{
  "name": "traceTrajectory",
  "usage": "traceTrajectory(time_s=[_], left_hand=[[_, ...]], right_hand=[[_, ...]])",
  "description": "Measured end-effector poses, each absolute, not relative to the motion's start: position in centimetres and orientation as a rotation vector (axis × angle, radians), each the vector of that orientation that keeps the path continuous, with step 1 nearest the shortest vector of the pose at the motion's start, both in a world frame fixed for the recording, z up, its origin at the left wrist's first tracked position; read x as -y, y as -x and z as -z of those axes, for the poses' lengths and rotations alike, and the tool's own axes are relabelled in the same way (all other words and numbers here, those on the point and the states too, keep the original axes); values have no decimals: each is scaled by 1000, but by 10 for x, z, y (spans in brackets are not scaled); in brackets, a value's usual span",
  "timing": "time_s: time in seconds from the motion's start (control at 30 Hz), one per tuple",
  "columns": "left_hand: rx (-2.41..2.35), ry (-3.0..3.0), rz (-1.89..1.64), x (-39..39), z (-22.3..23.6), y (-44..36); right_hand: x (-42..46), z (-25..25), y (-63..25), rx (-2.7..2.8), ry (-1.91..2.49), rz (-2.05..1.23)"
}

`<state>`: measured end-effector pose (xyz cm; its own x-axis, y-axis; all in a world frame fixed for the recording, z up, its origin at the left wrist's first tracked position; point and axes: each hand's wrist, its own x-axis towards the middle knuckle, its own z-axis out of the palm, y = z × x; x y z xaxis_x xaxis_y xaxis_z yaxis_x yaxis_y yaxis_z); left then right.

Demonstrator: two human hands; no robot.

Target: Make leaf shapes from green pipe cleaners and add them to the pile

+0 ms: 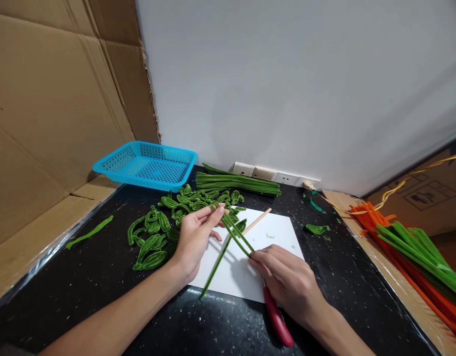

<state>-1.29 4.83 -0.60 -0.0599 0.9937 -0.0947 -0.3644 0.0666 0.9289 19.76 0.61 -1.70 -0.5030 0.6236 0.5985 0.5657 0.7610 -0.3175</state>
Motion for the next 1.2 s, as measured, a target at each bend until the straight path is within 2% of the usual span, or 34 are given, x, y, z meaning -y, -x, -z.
traceTrajectory(time_s=[0.47, 0.7, 1.0, 1.2], left_hand=[[-990, -700, -1362, -48, 7, 11], [-1058, -653, -1335, -48, 6, 10], [-1001, -622, -1346, -46, 6, 6], [-998, -662, -1361, -44, 2, 9]], right_hand=[[-11, 18, -204, 2033, 936, 56], [-15, 16, -211, 1990, 959, -17], [-13, 17, -217, 2048, 910, 49], [-11, 16, -215, 1989, 927, -58]])
